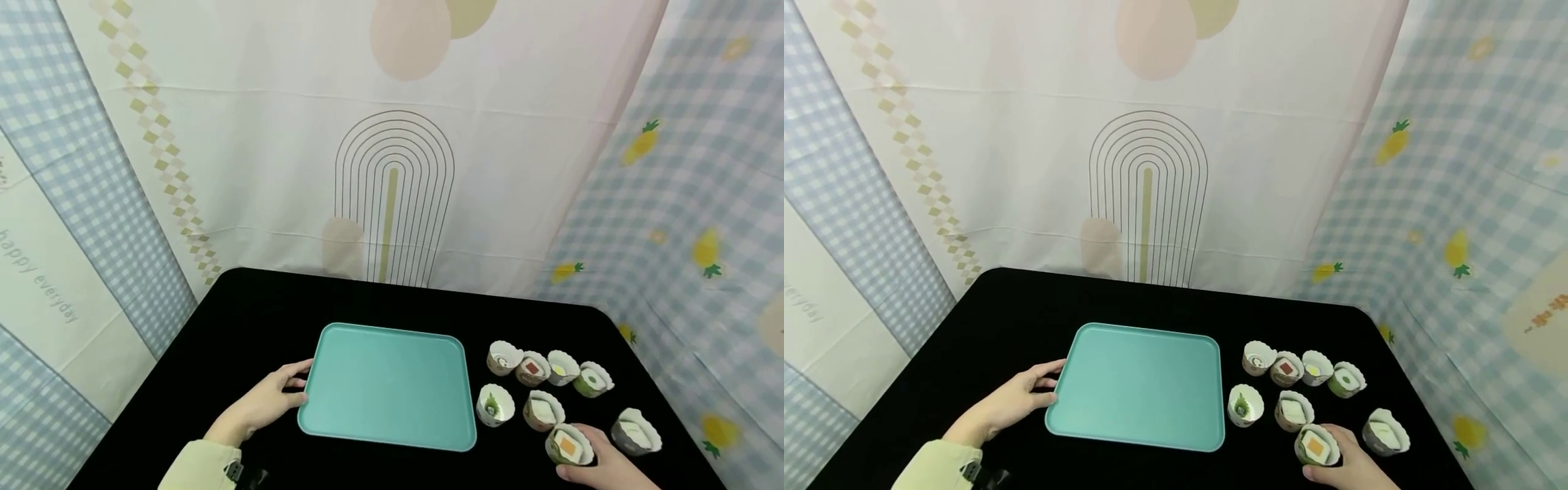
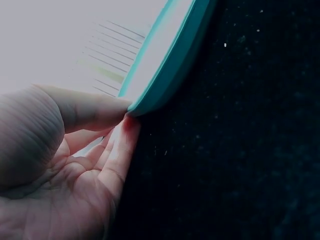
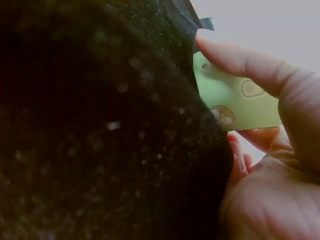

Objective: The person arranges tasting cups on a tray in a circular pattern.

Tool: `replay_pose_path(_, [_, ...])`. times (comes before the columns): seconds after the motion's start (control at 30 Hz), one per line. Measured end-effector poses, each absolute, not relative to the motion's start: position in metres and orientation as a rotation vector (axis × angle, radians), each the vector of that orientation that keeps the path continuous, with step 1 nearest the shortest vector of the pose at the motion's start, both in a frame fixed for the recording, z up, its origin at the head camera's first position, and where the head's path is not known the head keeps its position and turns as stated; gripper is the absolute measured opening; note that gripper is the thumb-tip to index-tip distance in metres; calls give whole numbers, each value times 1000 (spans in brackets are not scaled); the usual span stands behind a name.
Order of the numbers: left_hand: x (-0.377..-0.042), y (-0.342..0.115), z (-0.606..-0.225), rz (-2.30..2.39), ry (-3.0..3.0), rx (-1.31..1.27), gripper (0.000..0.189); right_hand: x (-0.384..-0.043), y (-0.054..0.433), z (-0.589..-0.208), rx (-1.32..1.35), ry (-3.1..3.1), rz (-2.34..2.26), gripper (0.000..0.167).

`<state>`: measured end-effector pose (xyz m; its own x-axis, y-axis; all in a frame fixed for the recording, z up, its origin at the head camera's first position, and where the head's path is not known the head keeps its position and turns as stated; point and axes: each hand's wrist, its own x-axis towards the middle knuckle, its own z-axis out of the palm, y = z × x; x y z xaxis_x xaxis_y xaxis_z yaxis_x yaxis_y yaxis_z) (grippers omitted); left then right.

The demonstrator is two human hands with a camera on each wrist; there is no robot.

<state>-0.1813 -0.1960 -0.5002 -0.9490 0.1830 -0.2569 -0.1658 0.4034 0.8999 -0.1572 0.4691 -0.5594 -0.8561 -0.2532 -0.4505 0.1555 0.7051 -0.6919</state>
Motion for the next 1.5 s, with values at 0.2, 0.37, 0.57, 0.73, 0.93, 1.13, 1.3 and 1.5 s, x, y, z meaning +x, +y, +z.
replay_pose_path(0.2, [-183, -194, -498, 1572, 2367, 8, 64, -145, 437, -517, -121, 2414, -1022, 75])
replay_pose_path(0.37, [-190, -189, -493, 1561, 2415, 8, 57, -138, 420, -497, -105, 2424, -1051, 74])
replay_pose_path(0.57, [-204, -185, -485, 1546, 2428, -6, 55, -139, 413, -492, -82, 2453, -1040, 72])
replay_pose_path(0.73, [-207, -189, -486, 1522, 2419, -26, 55, -140, 412, -496, -53, 2415, -1063, 75])
replay_pose_path(0.93, [-201, -197, -491, 1567, 2341, -26, 57, -138, 412, -498, -16, 2377, -1120, 74])
replay_pose_path(1.13, [-200, -197, -495, 1619, 2286, -16, 58, -135, 413, -494, 100, 2423, -1092, 76])
replay_pose_path(1.3, [-199, -196, -497, 1617, 2282, -13, 58, -128, 411, -482, 137, 2499, -1038, 73])
replay_pose_path(1.5, [-200, -197, -495, 1620, 2299, 4, 58, -123, 392, -455, 157, 2638, -976, 78])
